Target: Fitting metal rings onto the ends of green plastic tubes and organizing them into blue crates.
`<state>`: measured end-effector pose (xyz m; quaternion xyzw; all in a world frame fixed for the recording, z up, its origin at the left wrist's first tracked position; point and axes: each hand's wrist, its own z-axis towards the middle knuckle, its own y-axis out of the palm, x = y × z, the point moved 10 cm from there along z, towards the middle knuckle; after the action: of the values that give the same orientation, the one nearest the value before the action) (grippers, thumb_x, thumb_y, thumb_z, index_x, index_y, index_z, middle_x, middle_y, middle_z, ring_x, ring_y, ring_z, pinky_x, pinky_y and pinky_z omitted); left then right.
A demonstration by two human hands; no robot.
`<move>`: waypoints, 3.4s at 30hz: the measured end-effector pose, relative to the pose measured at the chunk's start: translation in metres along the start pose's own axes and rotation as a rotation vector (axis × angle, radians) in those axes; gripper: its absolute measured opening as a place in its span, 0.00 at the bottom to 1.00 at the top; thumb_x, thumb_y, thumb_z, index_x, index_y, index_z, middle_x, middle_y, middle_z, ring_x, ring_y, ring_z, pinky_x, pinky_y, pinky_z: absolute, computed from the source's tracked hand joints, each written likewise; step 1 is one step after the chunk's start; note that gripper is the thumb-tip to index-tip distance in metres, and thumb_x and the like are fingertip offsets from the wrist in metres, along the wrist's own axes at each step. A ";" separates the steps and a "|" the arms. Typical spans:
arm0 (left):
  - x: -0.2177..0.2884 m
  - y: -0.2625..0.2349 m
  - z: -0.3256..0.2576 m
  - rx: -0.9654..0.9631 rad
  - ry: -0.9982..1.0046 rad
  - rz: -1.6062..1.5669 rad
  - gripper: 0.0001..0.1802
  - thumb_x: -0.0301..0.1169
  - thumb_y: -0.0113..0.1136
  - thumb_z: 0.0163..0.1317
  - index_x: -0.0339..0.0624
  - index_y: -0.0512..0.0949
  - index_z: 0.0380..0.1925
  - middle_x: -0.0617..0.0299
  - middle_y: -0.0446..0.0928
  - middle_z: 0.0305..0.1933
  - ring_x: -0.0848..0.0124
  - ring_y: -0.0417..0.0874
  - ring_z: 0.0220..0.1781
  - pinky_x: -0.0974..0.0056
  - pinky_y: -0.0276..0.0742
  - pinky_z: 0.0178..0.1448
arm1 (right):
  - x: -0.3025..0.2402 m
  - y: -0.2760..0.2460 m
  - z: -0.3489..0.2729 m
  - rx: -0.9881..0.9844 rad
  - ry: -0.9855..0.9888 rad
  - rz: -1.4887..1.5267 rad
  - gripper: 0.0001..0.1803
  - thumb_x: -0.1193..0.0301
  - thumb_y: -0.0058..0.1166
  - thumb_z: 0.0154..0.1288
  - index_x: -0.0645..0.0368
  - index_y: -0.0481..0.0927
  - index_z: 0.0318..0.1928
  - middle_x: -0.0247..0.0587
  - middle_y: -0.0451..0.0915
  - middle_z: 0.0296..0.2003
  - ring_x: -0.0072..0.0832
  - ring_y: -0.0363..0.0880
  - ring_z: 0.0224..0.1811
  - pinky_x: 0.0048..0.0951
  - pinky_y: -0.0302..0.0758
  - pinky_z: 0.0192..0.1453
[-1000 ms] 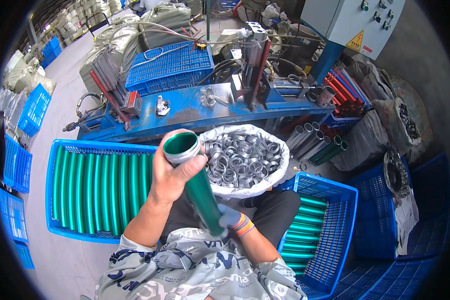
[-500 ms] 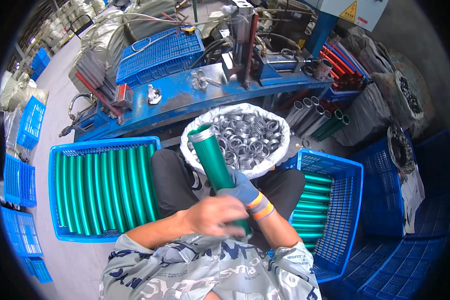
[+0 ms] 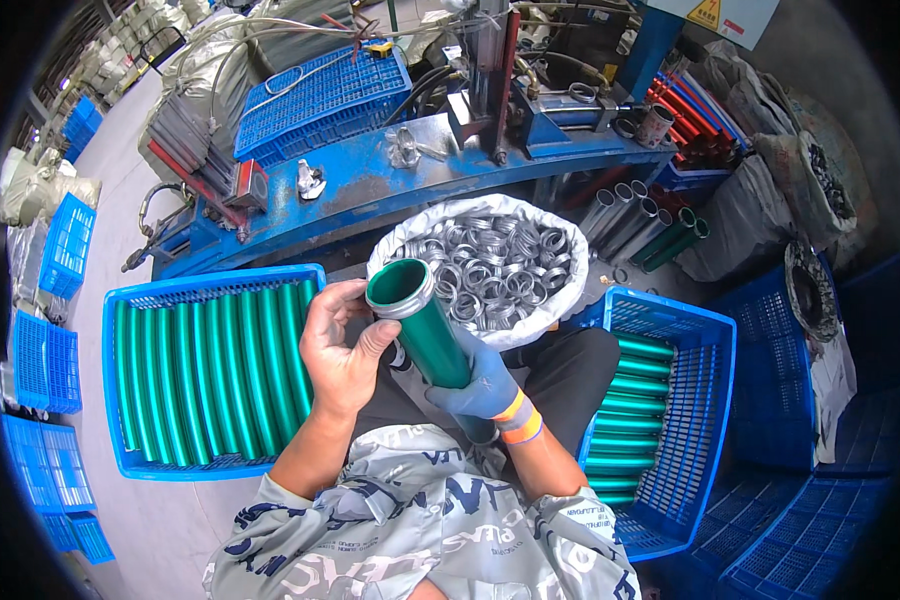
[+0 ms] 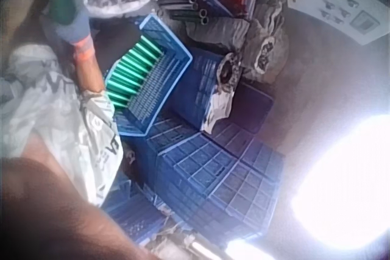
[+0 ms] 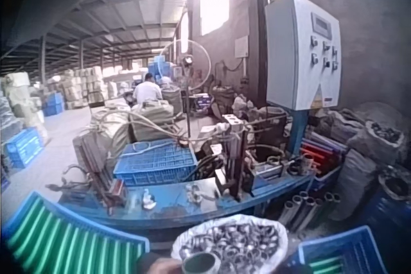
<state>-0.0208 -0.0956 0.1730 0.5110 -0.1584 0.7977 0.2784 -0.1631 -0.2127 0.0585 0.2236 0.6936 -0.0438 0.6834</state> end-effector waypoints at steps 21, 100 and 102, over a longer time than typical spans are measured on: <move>-0.141 -0.052 0.093 -0.052 -0.043 0.315 0.26 0.41 0.64 0.88 0.33 0.78 0.73 0.49 0.84 0.73 0.61 0.87 0.72 0.53 0.80 0.77 | -0.001 -0.267 -0.296 1.145 -0.219 -0.301 0.39 0.63 0.80 0.68 0.64 0.81 0.76 0.44 0.91 0.61 0.35 0.90 0.58 0.40 0.86 0.67; -0.058 -0.750 -0.093 0.711 -1.184 1.536 0.74 0.75 0.88 0.39 0.33 0.72 0.75 0.32 0.80 0.74 0.38 0.82 0.77 0.42 0.80 0.80 | 0.145 -0.127 0.075 0.384 -0.139 -1.395 0.25 0.51 0.85 0.58 0.58 0.91 0.43 0.50 0.93 0.36 0.53 0.93 0.38 0.53 0.87 0.47; -0.049 -0.742 -0.104 0.731 -1.141 1.625 0.70 0.75 0.89 0.40 0.34 0.75 0.72 0.36 0.82 0.70 0.41 0.84 0.74 0.42 0.84 0.76 | 0.145 -0.120 0.077 0.320 -0.041 -1.389 0.39 0.51 0.87 0.58 0.58 0.87 0.63 0.52 0.95 0.43 0.53 0.94 0.40 0.50 0.88 0.47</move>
<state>0.3690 0.5360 0.0608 0.6033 -0.3102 0.3853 -0.6256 -0.1308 -0.3124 -0.1165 -0.1733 0.6479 -0.5746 0.4692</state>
